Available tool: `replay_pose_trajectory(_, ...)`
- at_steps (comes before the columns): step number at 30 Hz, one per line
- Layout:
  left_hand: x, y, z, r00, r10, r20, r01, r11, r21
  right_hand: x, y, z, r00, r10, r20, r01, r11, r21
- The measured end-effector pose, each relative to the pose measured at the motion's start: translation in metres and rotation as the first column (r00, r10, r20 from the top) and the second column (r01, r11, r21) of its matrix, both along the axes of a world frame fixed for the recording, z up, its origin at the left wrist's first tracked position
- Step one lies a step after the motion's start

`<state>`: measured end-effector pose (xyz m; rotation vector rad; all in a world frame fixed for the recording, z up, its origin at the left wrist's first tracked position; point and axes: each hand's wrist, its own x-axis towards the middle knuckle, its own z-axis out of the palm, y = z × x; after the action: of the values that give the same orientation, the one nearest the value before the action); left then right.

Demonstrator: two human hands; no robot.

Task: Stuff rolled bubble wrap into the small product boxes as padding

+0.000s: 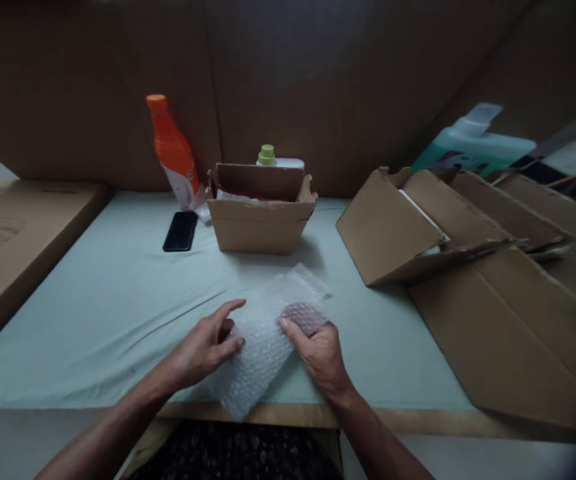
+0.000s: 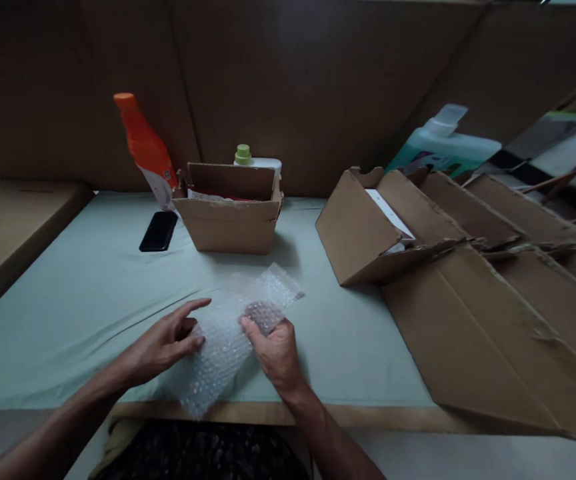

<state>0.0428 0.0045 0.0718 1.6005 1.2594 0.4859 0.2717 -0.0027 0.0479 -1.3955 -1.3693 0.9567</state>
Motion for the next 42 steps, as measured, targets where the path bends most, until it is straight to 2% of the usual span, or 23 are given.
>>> replay_pose_trajectory(2,0.008,0.008,-0.02,0.984,0.014,-0.177,-0.004,0.998,0.057,0.018,0.007,-0.019,0.991,-0.03,0.13,0.034,0.999,-0.025)
replay_pose_trajectory(5,0.018,0.022,-0.034,0.869,-0.025,-0.494,0.096,0.988,0.12,0.048,0.015,-0.036,0.945,-0.085,0.317,0.088,0.996,0.005)
replay_pose_trajectory(7,0.021,0.029,-0.037,0.796,-0.078,-0.6,0.187,0.975,0.122,0.069,0.024,-0.039,0.867,-0.147,0.476,0.126,0.989,0.076)
replay_pose_trajectory(9,0.022,0.032,-0.039,0.772,-0.096,-0.628,0.232,0.963,0.139,0.085,0.037,-0.039,0.769,-0.199,0.608,0.144,0.98,0.138)
replay_pose_trajectory(11,0.022,0.032,-0.041,0.779,-0.099,-0.62,0.239,0.96,0.146,0.093,0.052,-0.039,0.688,-0.189,0.7,0.132,0.982,0.136)
replay_pose_trajectory(13,0.022,0.029,-0.044,0.798,-0.098,-0.594,0.225,0.964,0.143,0.09,0.066,-0.041,0.657,-0.113,0.745,0.071,0.994,0.088)
replay_pose_trajectory(16,0.019,0.015,-0.044,0.873,-0.072,-0.483,0.173,0.971,0.167,0.07,0.083,-0.044,0.673,0.021,0.739,-0.081,0.996,0.046)
replay_pose_trajectory(19,0.013,-0.005,-0.042,0.966,0.003,-0.259,0.049,0.98,0.193,0.043,0.097,-0.045,0.7,0.083,0.709,-0.178,0.982,0.061)
replay_pose_trajectory(22,0.007,-0.017,-0.042,0.988,0.072,-0.138,-0.051,0.987,0.15,0.027,0.113,-0.039,0.734,0.113,0.67,-0.219,0.973,0.077)
replay_pose_trajectory(25,0.005,-0.011,-0.044,0.987,0.07,-0.145,-0.048,0.988,0.147,0.031,0.117,-0.026,0.765,0.089,0.638,-0.196,0.976,0.099)
replay_pose_trajectory(28,0.008,0.001,-0.045,0.986,0.026,-0.162,0.0,0.987,0.161,0.042,0.1,-0.013,0.794,0.07,0.604,-0.195,0.97,0.143)
replay_pose_trajectory(32,0.012,0.008,-0.038,0.965,-0.005,-0.262,0.026,0.996,0.08,0.045,0.062,-0.007,0.769,0.168,0.616,-0.363,0.909,0.205)
replay_pose_trajectory(35,0.011,0.003,-0.031,0.962,-0.026,-0.271,0.037,0.999,0.037,0.041,0.03,-0.006,0.676,0.256,0.691,-0.506,0.843,0.183)
replay_pose_trajectory(38,0.006,-0.004,-0.027,0.983,0.023,-0.18,-0.024,1.0,-0.004,0.04,-0.006,0.0,0.554,0.413,0.723,-0.669,0.737,0.092)
replay_pose_trajectory(40,0.004,-0.008,-0.028,0.992,0.062,-0.109,-0.067,0.997,-0.042,0.039,-0.029,0.003,0.486,0.506,0.713,-0.732,0.681,0.015)
replay_pose_trajectory(42,0.002,-0.012,-0.032,0.993,0.072,-0.097,-0.078,0.995,-0.063,0.034,-0.049,0.001,0.445,0.548,0.708,-0.755,0.655,-0.033)
